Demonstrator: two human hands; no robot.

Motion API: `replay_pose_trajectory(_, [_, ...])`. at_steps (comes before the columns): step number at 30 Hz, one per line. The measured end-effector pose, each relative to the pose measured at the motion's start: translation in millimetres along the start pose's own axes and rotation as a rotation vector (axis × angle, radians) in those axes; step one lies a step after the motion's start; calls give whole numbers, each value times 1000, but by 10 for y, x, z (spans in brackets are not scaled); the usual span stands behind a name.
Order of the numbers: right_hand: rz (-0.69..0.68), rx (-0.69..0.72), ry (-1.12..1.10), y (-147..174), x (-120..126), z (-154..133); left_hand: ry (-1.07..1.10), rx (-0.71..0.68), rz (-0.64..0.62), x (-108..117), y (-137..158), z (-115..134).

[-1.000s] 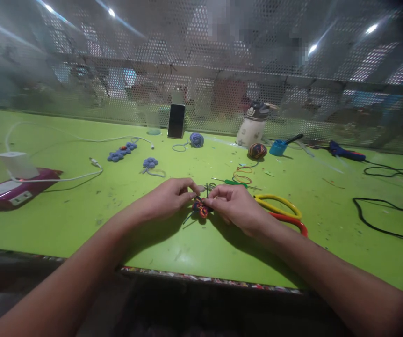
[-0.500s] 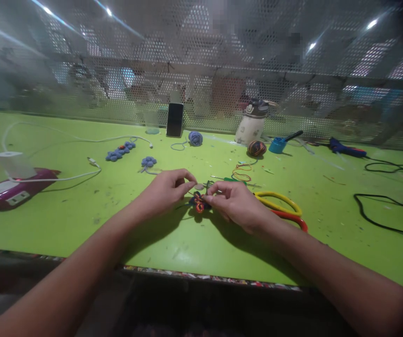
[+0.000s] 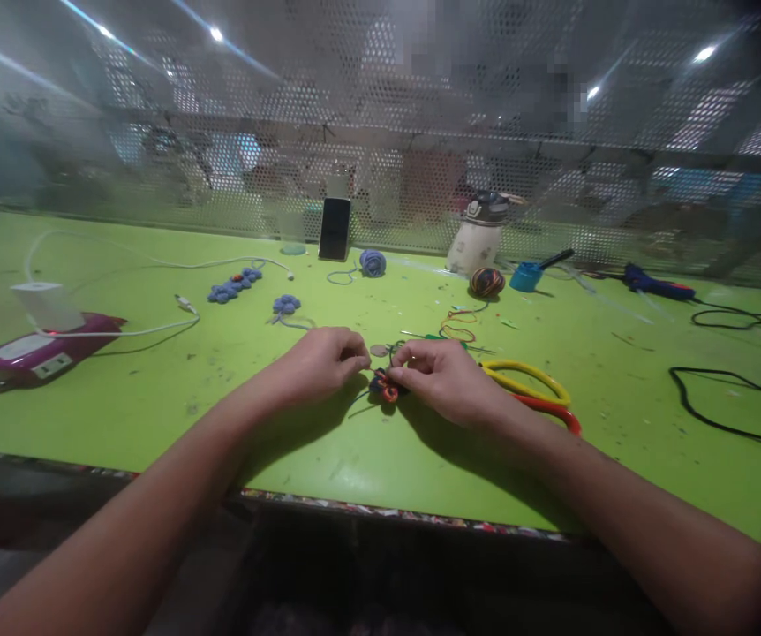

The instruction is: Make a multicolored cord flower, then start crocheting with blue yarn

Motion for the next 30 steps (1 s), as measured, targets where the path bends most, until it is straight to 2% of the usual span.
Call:
replay_pose_trajectory(6, [-4, -77, -152, 24, -20, 4, 113, -86, 151, 61, -22, 30])
replay_pose_trajectory(9, [11, -87, -135, 16, -22, 35, -44, -82, 243, 146, -10, 35])
replay_pose_trajectory(12, [26, -43, -75, -12, -12, 43, -286, -6, 429, 340, 76, 72])
replay_pose_trajectory(15, [28, 12, 0, -37, -7, 20, -268, -64, 554, 441, 162, 248])
replay_pose_trajectory(17, [34, 16, 33, -49, -3, 15, -27, -122, 464, 351, 117, 309])
replay_pose_trajectory(18, [39, 11, 27, -53, 1, 16, 149, -98, 360, 246, 61, 279])
replay_pose_trajectory(20, [43, -4, -28, -60, -4, 23, 537, 18, 61, -91, -41, 191])
replay_pose_trajectory(22, [42, -30, -113, -65, -19, 44, 774, 82, -36, -253, -68, 135])
replay_pose_trajectory(25, [69, -66, -217, -69, -15, 80, 949, 172, -30, -334, -59, 11])
replay_pose_trajectory(30, [100, -71, -276, -68, 25, 103, 1003, 255, -6, -389, -7, -101])
Point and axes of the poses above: each hand's wrist, its own y-axis away from the middle knuckle, its own x-axis out of the back of the hand, z = x × y, the point moved 9 cm from there along -y, towards the middle knuckle, and after that the axes turned 2 degrees about -z, right-handed, at the moved point
